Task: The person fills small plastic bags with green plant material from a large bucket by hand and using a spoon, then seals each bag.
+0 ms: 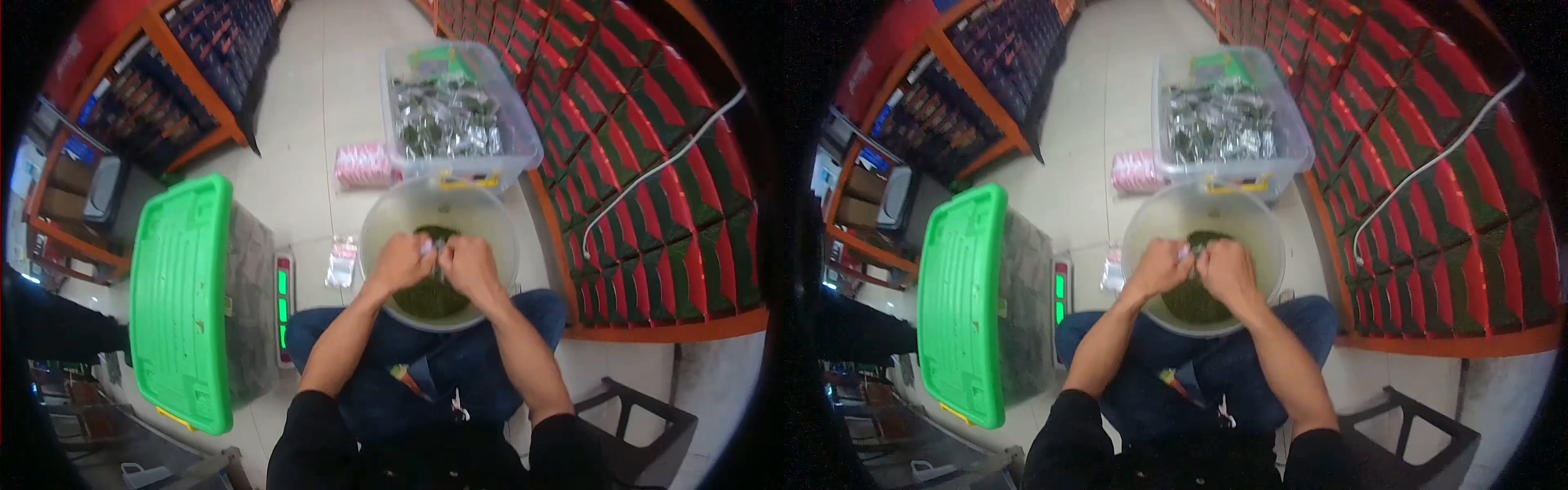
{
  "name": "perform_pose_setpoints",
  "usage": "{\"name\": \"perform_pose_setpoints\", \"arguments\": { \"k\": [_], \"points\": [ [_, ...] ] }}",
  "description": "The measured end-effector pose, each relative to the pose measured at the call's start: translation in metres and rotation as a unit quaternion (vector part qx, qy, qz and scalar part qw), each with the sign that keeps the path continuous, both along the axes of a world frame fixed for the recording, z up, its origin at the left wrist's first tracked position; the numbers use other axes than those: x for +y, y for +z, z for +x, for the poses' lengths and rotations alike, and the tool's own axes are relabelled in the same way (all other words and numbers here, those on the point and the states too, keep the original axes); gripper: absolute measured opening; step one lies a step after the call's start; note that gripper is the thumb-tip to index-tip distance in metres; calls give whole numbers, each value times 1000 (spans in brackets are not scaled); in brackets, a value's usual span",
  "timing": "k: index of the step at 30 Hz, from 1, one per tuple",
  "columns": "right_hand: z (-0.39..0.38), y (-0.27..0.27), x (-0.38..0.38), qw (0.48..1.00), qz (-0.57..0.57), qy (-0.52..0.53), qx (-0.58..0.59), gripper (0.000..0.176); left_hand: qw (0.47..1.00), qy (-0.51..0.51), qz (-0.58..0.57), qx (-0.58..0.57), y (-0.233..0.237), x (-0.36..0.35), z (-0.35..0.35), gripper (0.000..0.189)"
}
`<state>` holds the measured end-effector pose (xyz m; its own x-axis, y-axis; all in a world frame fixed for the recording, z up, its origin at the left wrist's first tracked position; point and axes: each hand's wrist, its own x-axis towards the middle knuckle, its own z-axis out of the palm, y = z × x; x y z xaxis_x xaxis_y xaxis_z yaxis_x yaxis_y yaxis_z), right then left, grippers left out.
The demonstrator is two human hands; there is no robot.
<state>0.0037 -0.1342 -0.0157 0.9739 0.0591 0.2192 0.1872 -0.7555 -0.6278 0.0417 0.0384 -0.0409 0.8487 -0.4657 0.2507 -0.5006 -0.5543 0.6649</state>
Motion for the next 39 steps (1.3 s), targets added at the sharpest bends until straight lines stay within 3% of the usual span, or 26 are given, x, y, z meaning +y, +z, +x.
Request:
{"name": "perform_pose_setpoints", "arguments": {
  "k": [3, 4, 7, 9, 10, 12, 16, 18, 22, 24, 26, 27, 29, 30, 32, 33, 34, 36, 37, 39],
  "points": [
    [6, 28, 13, 992, -99, -72, 12, 22, 997, 73, -1, -4, 14, -4, -9, 20],
    [8, 32, 18, 992, -110, -60, 23, 22, 994, 74, -73, -19, 14, -5, -10, 17],
    [18, 42, 29, 997, 11, -40, 66, 30, 975, 98, -193, -46, 23, 5, -9, 13],
    [20, 41, 32, 995, -54, -17, 77, 30, 960, 103, -250, -71, 21, 14, -8, 17],
    [24, 41, 33, 991, -111, 2, 76, 30, 958, 108, -255, -68, 19, 17, -7, 17],
    [29, 47, 35, 990, -121, -21, 64, 31, 955, 161, -207, -140, 19, 21, -9, 18],
    [31, 55, 50, 992, -117, -51, -8, 32, 951, 202, -191, -138, 23, 26, -7, 20],
    [36, 46, 51, 994, -103, -19, 4, 33, 937, 182, -222, -197, 21, 28, -4, 23],
    [47, 66, 41, 994, -96, 17, 53, 37, 951, 221, -152, -153, 28, 46, -7, 22],
    [53, 72, 37, 994, -94, 12, 46, 39, 926, 127, -296, -194, 46, 48, -4, 27],
    [61, 82, 31, 977, -91, 134, 141, 40, 941, 80, -275, -181, 48, 53, -4, 37],
    [64, 87, 30, 976, -93, 134, 142, 40, 953, 35, -249, -169, 48, 55, -4, 47],
    [71, 92, 31, 944, 63, 206, 249, 39, 943, 49, -265, -193, 29, 55, 6, 52],
    [81, 79, 26, 944, 64, 209, 249, 39, 933, 61, -278, -219, 23, 57, 9, 57],
    [105, 13, 10, 934, 143, 63, 322, 31, 935, 86, -288, -187, 25, 63, 9, 57],
    [108, -35, 10, 944, -80, 147, 285, 27, 936, 107, -299, -153, 28, 63, 9, 57],
    [106, -95, 7, 900, -297, 214, 234, 25, 938, 94, -294, -157, 29, 61, 8, 57],
    [88, -224, -18, 903, -340, 205, 166, 28, 929, 124, -348, -13, 30, 55, 3, 56],
    [83, -208, -7, 907, -334, 198, 163, 28, 919, 122, -374, -16, 31, 51, 1, 55],
    [69, -176, 19, 880, -318, 145, 323, 29, 912, 104, -397, 20, 24, 48, 2, 54]
  ]
}}
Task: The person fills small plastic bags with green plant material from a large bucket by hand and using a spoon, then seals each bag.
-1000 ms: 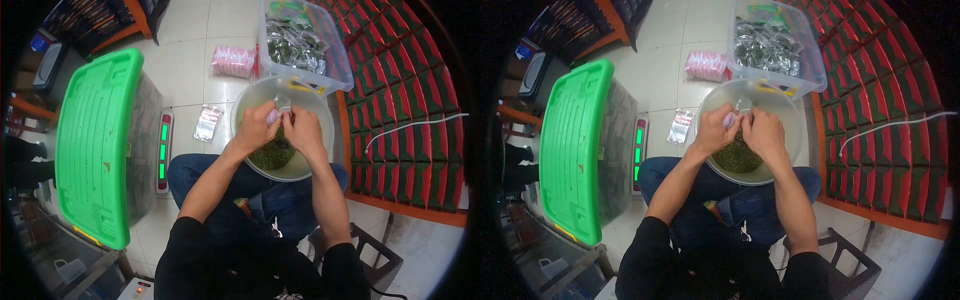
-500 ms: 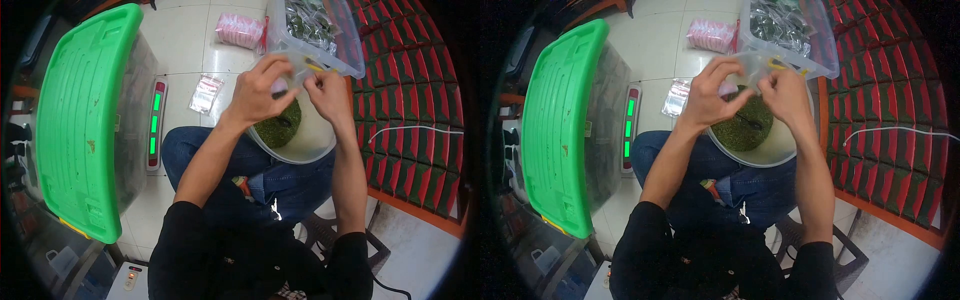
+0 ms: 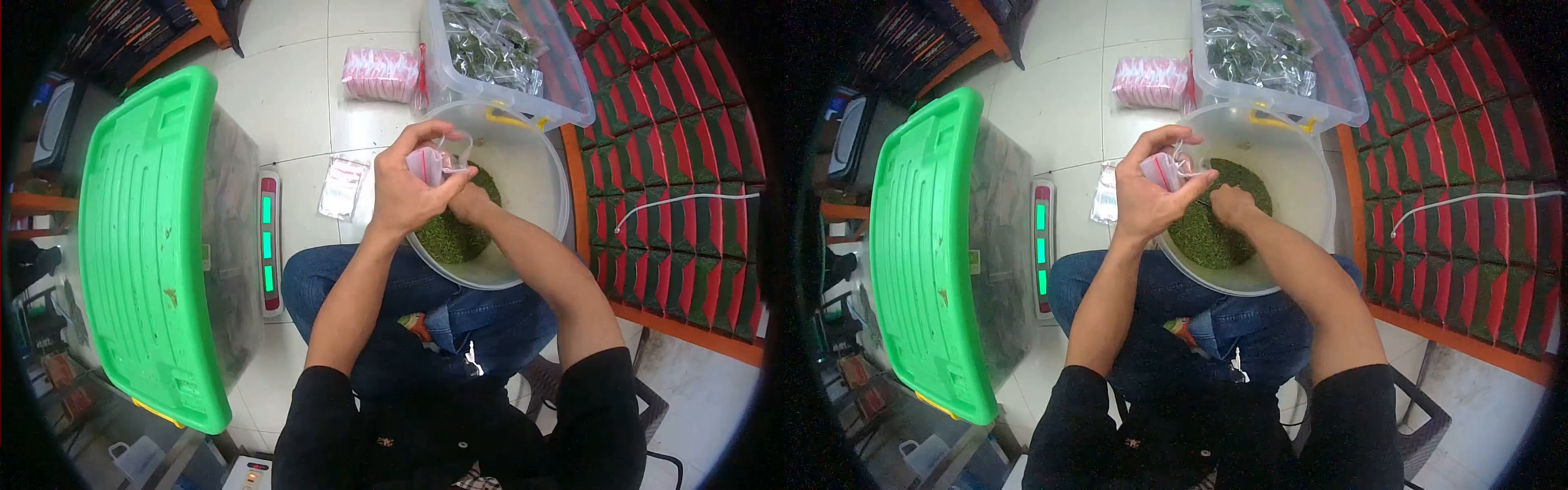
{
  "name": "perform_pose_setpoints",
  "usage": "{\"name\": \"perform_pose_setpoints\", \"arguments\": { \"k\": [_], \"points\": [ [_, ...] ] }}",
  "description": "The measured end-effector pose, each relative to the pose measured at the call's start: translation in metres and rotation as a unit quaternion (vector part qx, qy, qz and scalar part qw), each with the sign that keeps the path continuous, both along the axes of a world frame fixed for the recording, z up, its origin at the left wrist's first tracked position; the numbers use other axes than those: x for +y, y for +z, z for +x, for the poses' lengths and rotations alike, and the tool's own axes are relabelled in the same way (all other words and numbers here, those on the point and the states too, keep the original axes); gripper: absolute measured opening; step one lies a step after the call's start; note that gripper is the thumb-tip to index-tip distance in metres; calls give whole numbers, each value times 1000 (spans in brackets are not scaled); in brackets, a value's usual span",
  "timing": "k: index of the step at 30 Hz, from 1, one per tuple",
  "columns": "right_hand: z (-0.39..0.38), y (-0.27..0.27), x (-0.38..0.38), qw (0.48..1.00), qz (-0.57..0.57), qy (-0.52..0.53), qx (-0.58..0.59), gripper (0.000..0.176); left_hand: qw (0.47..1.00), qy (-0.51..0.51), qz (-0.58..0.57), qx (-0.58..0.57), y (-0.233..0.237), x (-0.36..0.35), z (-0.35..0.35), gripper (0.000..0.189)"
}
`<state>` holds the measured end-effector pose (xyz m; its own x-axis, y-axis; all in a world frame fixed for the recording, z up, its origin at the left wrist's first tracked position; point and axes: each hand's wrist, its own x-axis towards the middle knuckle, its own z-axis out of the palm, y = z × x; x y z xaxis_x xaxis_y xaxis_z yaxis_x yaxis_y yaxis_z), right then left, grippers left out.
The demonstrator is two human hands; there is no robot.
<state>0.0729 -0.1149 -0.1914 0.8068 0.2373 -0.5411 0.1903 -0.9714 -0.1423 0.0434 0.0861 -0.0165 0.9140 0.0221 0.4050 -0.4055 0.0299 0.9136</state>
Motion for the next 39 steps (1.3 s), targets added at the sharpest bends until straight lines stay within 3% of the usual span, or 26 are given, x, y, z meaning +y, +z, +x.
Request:
{"name": "perform_pose_setpoints", "arguments": {
  "k": [4, 6, 7, 12, 21, 22, 23, 25, 26, 27, 29, 32, 35, 36, 39],
  "points": [
    [-7, 29, 12, 999, -35, 18, 35, 29, 996, -52, -54, 49, -3, 1, 3, 50],
    [-6, 34, 6, 988, -80, 122, 55, 28, 995, -54, -41, 70, -4, 2, 4, 49],
    [-7, 25, 0, 988, -83, 118, 58, 28, 995, -56, -20, 81, -5, 1, 5, 49],
    [-3, 2, -2, 999, -4, 34, 21, 24, 994, -39, -71, 77, -4, -4, 5, 44],
    [-33, -30, 1, 972, 220, 57, -59, 28, 999, -31, -36, 12, -13, -4, 9, 44],
    [-28, 25, 13, 962, 229, -58, 138, 23, 998, -38, -18, 50, -11, -2, 7, 46],
    [-28, 50, 15, 962, 231, -58, 136, 23, 995, -44, 1, 87, -9, -1, 5, 47],
    [-27, 77, 7, 829, 438, -257, 234, 15, 997, -30, -5, 69, -6, -3, 4, 50],
    [-25, 82, 1, 786, 477, -283, 273, 9, 998, -15, -14, 56, -5, -4, 4, 52],
    [-24, 91, -2, 787, 480, -280, 267, 9, 999, -16, -13, 49, -4, -5, 4, 52],
    [-29, 107, -9, 691, 540, -372, 304, 10, 999, 2, -28, 27, -5, -8, 4, 51],
    [-40, 126, -15, 653, 585, -357, 321, 11, 999, 5, -25, 20, -3, -8, 1, 51],
    [-55, 148, -23, 651, 611, -347, 289, 11, 999, -5, -23, 43, 4, -8, -5, 53],
    [-58, 155, -29, 629, 639, -358, 261, 11, 999, 27, 25, -39, -2, -8, -2, 51],
    [-62, 195, -51, 663, 643, -384, 2, 11, 999, 21, 47, 17, 6, -10, -11, 49]
  ]
}}
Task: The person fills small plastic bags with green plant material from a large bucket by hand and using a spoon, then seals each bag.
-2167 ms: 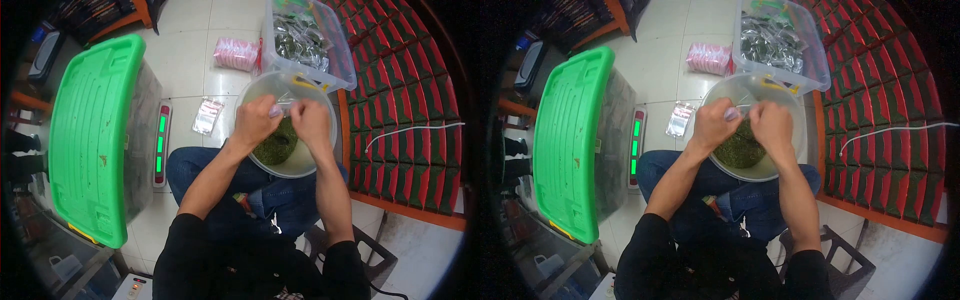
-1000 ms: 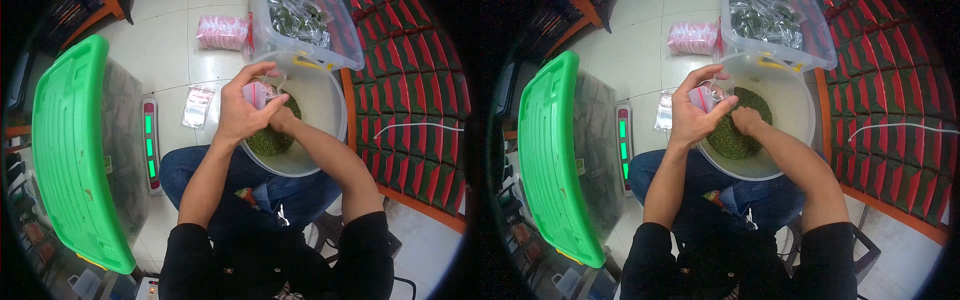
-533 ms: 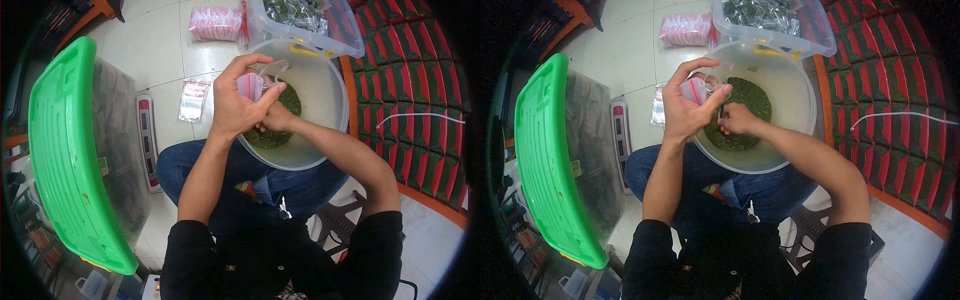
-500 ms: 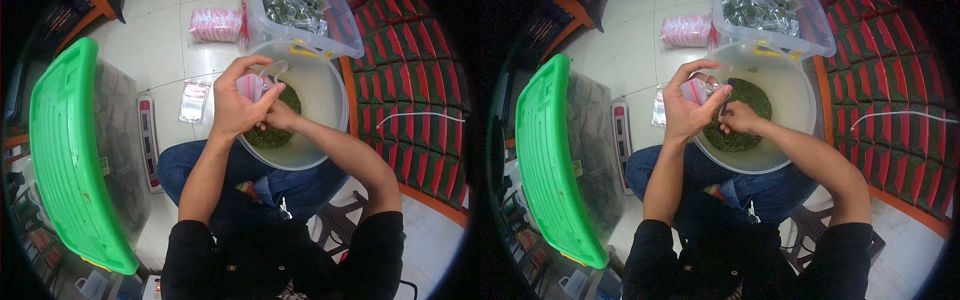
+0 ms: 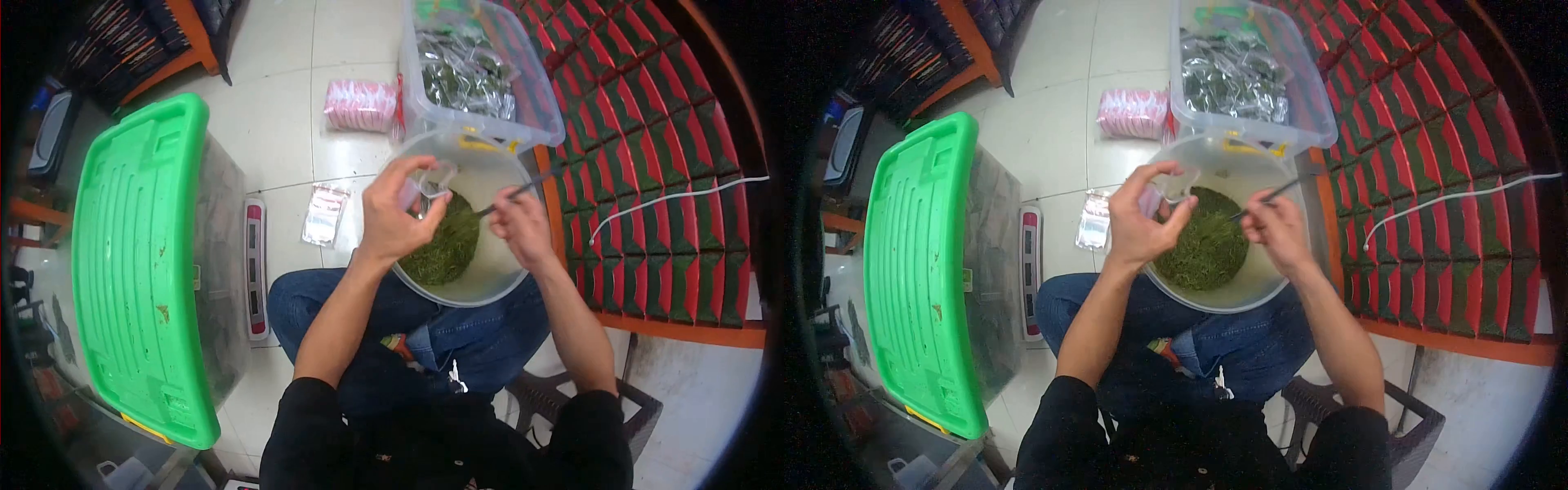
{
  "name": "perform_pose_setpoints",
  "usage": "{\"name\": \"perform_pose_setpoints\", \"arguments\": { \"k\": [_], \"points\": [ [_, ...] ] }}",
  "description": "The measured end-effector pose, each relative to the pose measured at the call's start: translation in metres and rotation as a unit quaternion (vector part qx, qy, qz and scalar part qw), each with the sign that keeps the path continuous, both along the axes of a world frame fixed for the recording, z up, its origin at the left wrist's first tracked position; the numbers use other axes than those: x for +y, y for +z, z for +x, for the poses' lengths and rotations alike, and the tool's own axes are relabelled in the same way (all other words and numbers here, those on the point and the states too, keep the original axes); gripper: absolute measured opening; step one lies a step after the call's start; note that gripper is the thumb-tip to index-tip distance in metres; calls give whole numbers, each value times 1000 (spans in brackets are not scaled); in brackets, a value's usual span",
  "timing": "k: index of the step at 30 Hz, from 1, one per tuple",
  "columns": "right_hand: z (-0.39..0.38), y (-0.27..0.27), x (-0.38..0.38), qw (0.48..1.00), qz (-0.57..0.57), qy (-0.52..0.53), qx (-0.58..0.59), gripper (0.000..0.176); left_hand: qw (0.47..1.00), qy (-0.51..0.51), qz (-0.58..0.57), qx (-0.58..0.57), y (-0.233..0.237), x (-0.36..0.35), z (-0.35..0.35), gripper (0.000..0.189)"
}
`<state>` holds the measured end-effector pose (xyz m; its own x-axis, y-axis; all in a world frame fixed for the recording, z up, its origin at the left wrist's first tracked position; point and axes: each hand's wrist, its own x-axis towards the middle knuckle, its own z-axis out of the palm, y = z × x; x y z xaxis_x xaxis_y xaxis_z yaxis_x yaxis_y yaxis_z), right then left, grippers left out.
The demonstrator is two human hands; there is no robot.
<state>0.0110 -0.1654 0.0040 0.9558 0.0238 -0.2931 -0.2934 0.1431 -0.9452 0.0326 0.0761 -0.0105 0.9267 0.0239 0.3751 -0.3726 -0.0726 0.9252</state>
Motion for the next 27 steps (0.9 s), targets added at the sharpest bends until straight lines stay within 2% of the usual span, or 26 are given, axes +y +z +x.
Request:
{"name": "perform_pose_setpoints", "arguments": {
  "k": [1, 2, 4, 5, 6, 8, 9, 10, 12, 14, 16, 17, 19, 20, 22, 24, 26, 27],
  "points": [
    [0, 15, -4, 995, -22, -55, -76, 11, 997, 15, 45, -63, 3, -1, 0, 48],
    [2, 29, -4, 995, -24, -54, -82, 11, 997, 16, 43, -69, 6, -3, -2, 48],
    [-1, 56, -1, 952, -119, -67, -274, 9, 986, 32, 133, -92, 12, -7, -10, 49],
    [-3, 66, 7, 946, -171, -90, -262, 10, 976, 47, 155, -147, 5, -11, -8, 51],
    [-5, 72, 17, 945, -172, -94, -263, 10, 976, 43, 155, -149, 7, -13, -11, 51],
    [-7, 83, 39, 833, -412, -53, -366, 13, 976, 44, 183, -109, 10, -17, -17, 53],
    [-13, 97, 50, 802, -473, -19, -365, 15, 976, 45, 183, -111, 11, -17, -18, 53],
    [-13, 97, 56, 801, -473, -19, -367, 15, 974, 51, 189, -111, 9, -17, -19, 54],
    [-13, 95, 63, 757, -488, -15, -434, 17, 973, 57, 193, -112, 7, -18, -19, 55],
    [-13, 95, 62, 747, -514, -7, -421, 22, 971, 80, 195, -110, 5, -18, -18, 57],
    [-16, 102, 67, 723, -600, -57, -338, 27, 974, 86, 180, -106, 2, -18, -17, 57],
    [-16, 99, 68, 722, -599, -58, -341, 27, 977, 91, 165, -103, 1, -18, -16, 57],
    [-14, 83, 65, 720, -550, 48, -420, 26, 983, 76, 132, -105, 2, -18, -13, 57],
    [-14, 74, 62, 719, -551, 45, -421, 26, 988, 58, 100, -104, 3, -17, -14, 58],
    [-11, 61, 57, 678, -598, 51, -425, 23, 990, 41, 87, -101, 11, -12, -15, 53],
    [-12, 59, 54, 673, -594, 33, -440, 24, 992, 31, 75, -95, 13, -6, -11, 48],
    [-11, 54, 49, 672, -589, 12, -449, 26, 995, -22, 4, -97, 9, -2, -8, 32],
    [-8, 48, 44, 730, -516, 9, -448, 27, 995, -25, 5, -96, 5, -3, -7, 32]
  ]
}}
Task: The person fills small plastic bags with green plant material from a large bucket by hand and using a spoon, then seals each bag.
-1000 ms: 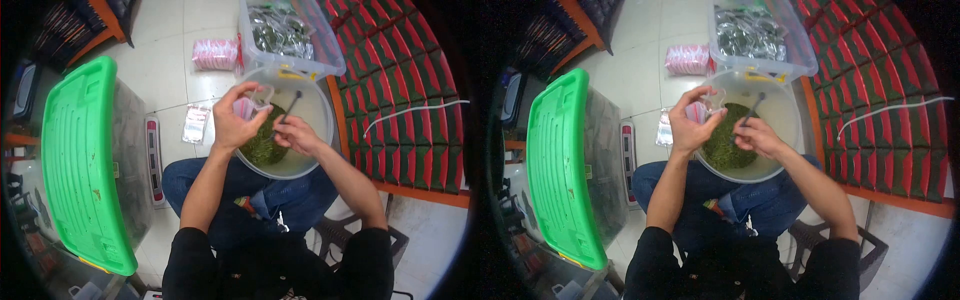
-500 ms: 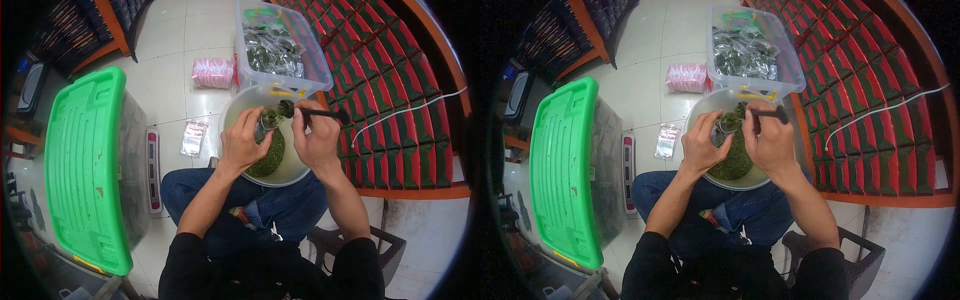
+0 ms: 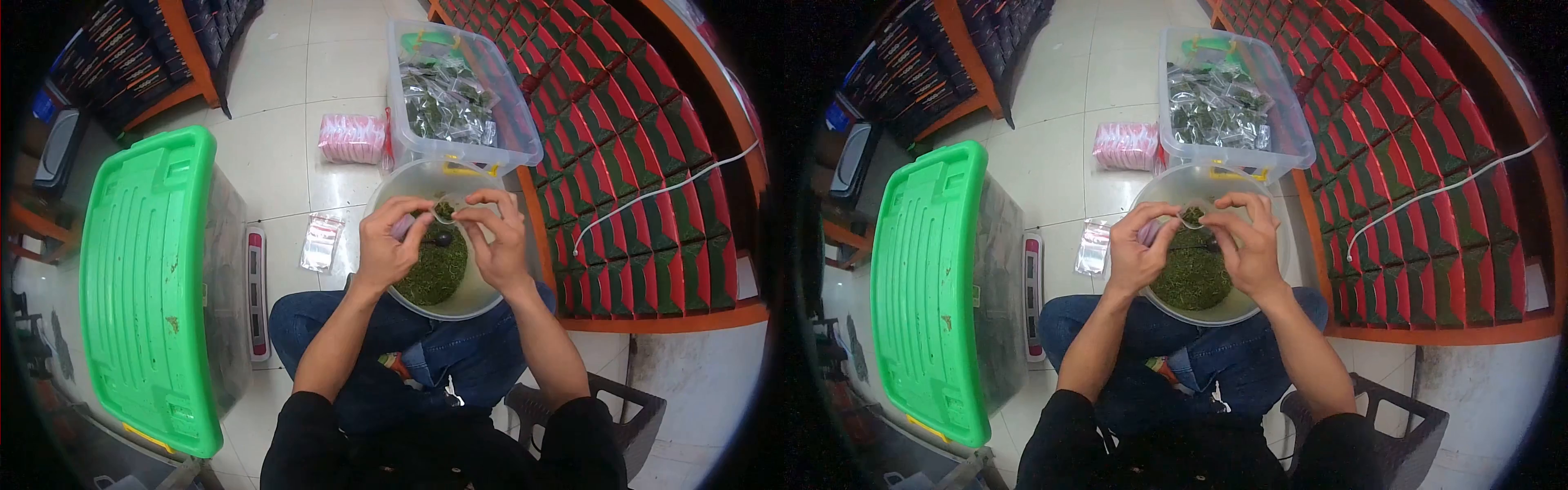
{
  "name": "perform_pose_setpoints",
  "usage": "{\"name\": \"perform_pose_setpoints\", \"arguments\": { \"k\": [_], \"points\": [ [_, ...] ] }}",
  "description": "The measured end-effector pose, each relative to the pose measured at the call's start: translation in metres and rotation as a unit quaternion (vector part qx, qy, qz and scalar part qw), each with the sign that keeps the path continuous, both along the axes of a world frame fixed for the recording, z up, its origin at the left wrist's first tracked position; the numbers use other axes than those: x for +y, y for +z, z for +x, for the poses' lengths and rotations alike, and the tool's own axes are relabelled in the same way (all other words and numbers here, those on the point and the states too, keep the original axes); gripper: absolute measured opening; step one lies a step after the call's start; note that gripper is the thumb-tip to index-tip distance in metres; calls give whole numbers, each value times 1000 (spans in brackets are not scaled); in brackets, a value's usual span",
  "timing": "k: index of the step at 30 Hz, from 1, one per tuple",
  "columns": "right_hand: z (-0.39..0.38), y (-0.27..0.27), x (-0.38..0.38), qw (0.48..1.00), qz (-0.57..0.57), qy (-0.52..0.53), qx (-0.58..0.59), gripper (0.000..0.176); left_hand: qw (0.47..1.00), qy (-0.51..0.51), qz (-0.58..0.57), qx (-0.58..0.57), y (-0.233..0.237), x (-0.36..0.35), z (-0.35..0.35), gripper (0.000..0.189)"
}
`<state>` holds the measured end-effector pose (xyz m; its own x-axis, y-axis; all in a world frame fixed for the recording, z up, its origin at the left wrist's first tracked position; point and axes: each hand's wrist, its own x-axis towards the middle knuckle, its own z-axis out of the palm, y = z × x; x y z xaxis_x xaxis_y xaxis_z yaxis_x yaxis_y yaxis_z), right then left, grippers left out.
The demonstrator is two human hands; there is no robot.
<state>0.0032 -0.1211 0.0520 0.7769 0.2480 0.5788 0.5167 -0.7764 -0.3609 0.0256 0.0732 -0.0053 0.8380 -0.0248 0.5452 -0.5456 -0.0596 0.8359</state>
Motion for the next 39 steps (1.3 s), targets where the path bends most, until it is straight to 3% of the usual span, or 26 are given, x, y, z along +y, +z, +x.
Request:
{"name": "perform_pose_setpoints", "arguments": {
  "k": [1, 2, 4, 7, 10, 18, 20, 22, 24, 26, 27, 28, 29, 31, 33, 34, 36, 38, 39],
  "points": [
    [1, -5, -3, 996, 85, 30, 26, 29, 999, -12, -28, 26, -3, -1, 1, 23],
    [1, -8, -4, 996, 86, 29, 27, 29, 997, -23, -57, 52, -6, -1, 0, 14],
    [-1, -13, -3, 963, 230, 89, 104, 34, 990, -54, -75, 104, -3, 3, -5, 10],
    [-9, -6, 4, 930, 321, 49, 173, 40, 978, -84, -99, 165, -3, 1, -8, 5],
    [-9, -8, 2, 893, 372, 58, 248, 46, 969, -98, -108, 197, -1, 1, -9, 6],
    [-6, -18, 17, 875, 391, 59, 279, 42, 972, -122, -106, 172, 1, -9, -13, 9],
    [-6, -19, 13, 871, 399, 52, 283, 40, 964, -115, -82, 225, 1, -4, -16, 8],
    [-3, -16, -4, 826, 447, 49, 338, 37, 957, -120, -106, 240, 1, -2, -16, 7],
    [-2, -14, -17, 844, 412, 24, 343, 37, 950, -128, -130, 254, -2, -4, -12, 6],
    [3, -12, -29, 857, 380, -4, 348, 36, 941, -202, -137, 234, -13, -8, -8, 26],
    [13, -10, -34, 876, 407, -78, 246, 36, 941, -201, -135, 236, -10, -5, -8, 26],
    [20, -4, -32, 880, 427, -152, 142, 35, 904, -268, -156, 295, -4, 0, -8, 36],
    [22, 2, -23, 879, 428, -152, 146, 35, 858, -331, -177, 351, -1, 2, -9, 47],
    [27, 31, 12, 856, 515, -44, 10, 32, 845, -346, -176, 368, -5, 1, -8, 55],
    [16, 7, 6, 962, 246, 13, 116, 21, 831, -365, -176, 382, -13, -3, -7, 63],
    [9, 4, 13, 983, 98, 38, 152, 18, 834, -377, -177, 363, -17, -5, -7, 64],
    [8, -15, 14, 976, 127, 66, 162, 14, 838, -389, -175, 340, -13, -3, -8, 64],
    [12, -24, 15, 968, 156, 99, 171, 11, 851, -362, -66, 374, 4, 5, -11, 67],
    [13, -22, 16, 957, 243, 46, 153, 11, 854, -360, -65, 371, -4, 4, -11, 67]
  ]
}}
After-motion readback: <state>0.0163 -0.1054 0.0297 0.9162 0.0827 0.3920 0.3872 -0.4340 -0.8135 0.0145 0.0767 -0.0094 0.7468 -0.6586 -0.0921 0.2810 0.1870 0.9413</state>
